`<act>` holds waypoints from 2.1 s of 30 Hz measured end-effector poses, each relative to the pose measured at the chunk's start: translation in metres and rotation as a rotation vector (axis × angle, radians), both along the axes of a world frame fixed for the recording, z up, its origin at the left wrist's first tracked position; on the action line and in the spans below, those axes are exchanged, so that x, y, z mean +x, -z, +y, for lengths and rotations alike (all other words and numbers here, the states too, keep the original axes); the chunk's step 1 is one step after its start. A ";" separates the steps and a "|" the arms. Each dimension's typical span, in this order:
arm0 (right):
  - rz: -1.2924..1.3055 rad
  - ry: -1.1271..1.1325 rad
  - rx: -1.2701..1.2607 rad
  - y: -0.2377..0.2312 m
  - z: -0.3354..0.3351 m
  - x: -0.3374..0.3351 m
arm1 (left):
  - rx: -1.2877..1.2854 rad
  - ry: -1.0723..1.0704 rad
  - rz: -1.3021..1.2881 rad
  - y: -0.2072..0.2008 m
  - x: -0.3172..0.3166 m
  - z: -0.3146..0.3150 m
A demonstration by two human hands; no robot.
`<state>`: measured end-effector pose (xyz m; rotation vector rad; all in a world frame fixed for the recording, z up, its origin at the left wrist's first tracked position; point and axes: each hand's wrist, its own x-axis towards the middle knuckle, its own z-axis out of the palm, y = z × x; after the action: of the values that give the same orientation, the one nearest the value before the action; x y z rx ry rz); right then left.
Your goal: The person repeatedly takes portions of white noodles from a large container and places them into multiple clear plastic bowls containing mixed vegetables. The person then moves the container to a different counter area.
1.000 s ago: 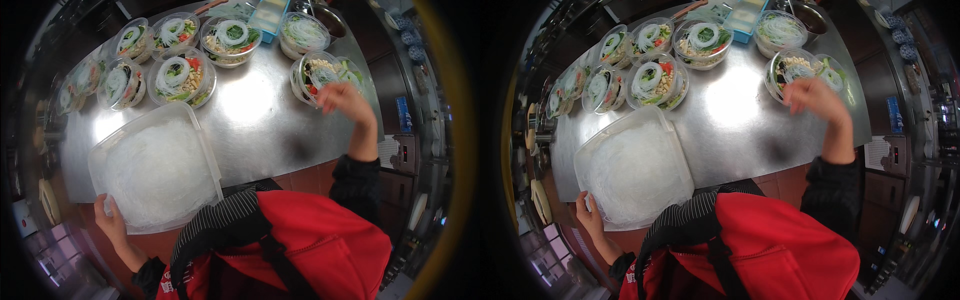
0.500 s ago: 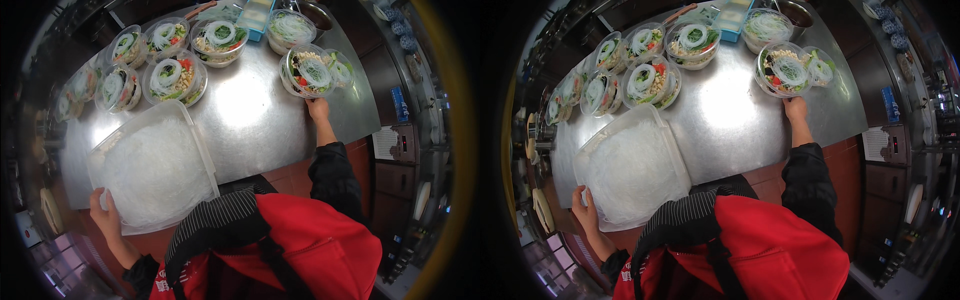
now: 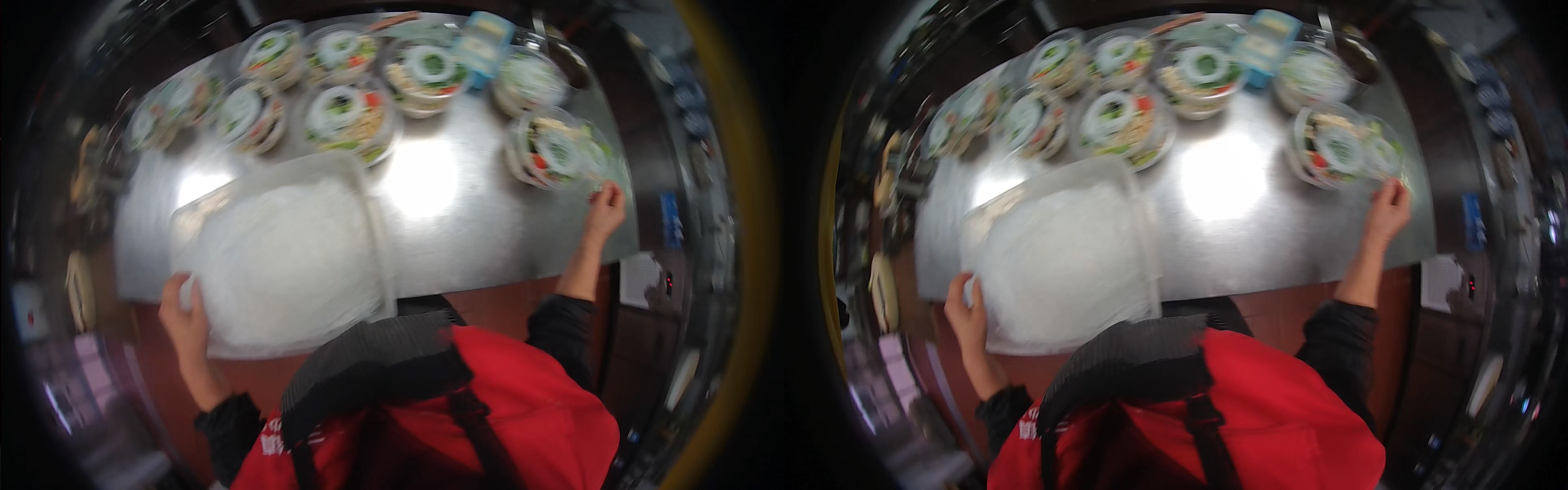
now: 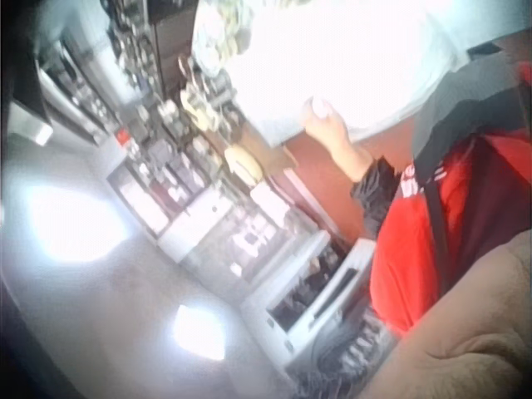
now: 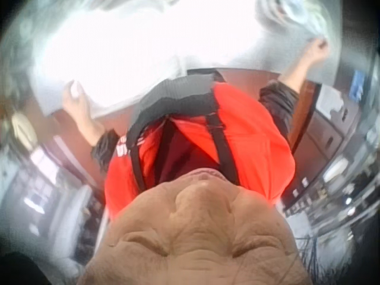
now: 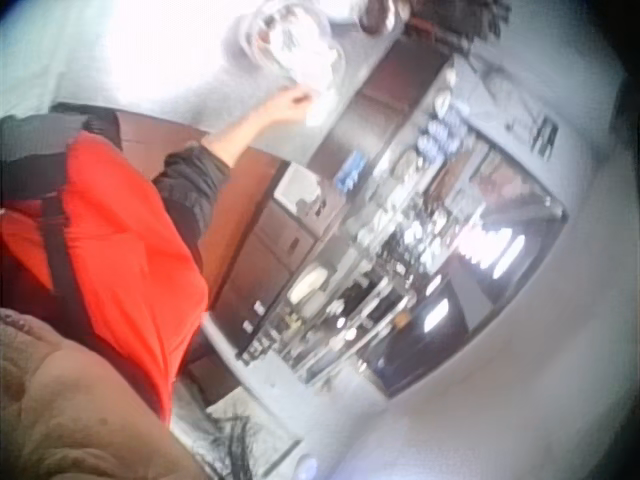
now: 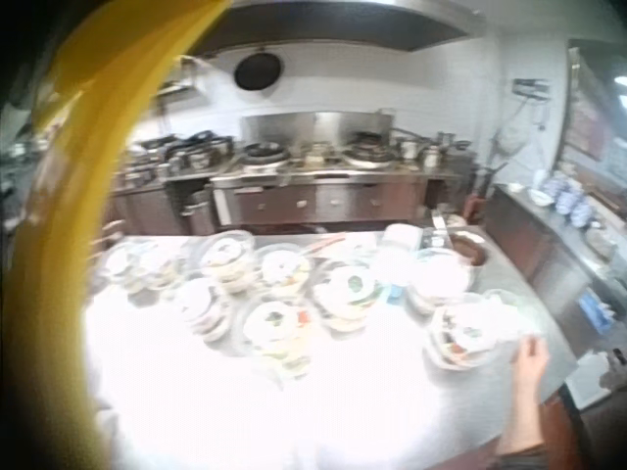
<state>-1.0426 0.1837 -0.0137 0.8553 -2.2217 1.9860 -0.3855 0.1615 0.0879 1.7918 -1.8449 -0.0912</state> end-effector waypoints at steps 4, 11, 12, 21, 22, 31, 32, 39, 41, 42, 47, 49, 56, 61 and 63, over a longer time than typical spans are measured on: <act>0.179 -0.128 0.374 -0.045 -0.026 0.040 | -0.053 0.031 -0.024 0.002 0.009 -0.004; 0.151 -0.517 0.551 -0.047 -0.007 0.172 | -0.028 -0.214 -0.056 0.015 0.067 0.002; 0.053 -0.619 0.534 -0.039 -0.006 0.201 | -0.048 -0.221 -0.070 0.020 0.076 0.001; 0.036 -0.941 0.531 -0.007 -0.013 0.332 | 0.235 -0.352 0.256 0.076 0.116 0.004; -0.005 -0.909 0.549 -0.001 -0.014 0.335 | 0.255 -0.346 0.299 0.077 0.120 0.004; -0.418 -0.831 0.702 0.001 -0.024 0.345 | 0.535 -0.336 0.712 0.091 0.140 -0.045; -0.467 -0.794 0.705 -0.002 -0.025 0.346 | 0.533 -0.338 0.684 0.095 0.140 -0.049; -0.214 -0.761 0.711 0.007 -0.031 0.338 | 0.460 -0.283 0.515 0.108 0.136 -0.019; -0.077 -0.778 0.691 0.013 -0.022 0.323 | 0.377 -0.341 0.507 0.108 0.122 0.017; -0.118 -0.795 0.684 0.016 -0.010 0.315 | 0.367 -0.340 0.564 0.107 0.114 0.034; -0.170 -0.674 0.665 0.026 0.084 0.253 | 0.385 -0.230 0.842 0.099 0.054 0.099; -0.205 -0.566 0.642 0.028 0.132 0.222 | 0.345 -0.149 0.775 0.094 0.020 0.112; -0.356 -0.192 0.541 0.021 0.338 0.113 | 0.448 0.197 0.615 0.094 -0.140 0.141; -0.423 0.088 0.412 0.021 0.447 0.046 | 0.490 0.479 0.638 0.099 -0.280 0.149; -0.433 0.185 0.373 0.026 0.482 0.026 | 0.527 0.555 0.606 0.095 -0.335 0.151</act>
<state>-1.0166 0.6654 -0.0398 0.2241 -2.8436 1.8370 -0.7205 0.3129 -0.0068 1.2608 -1.8759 -1.2761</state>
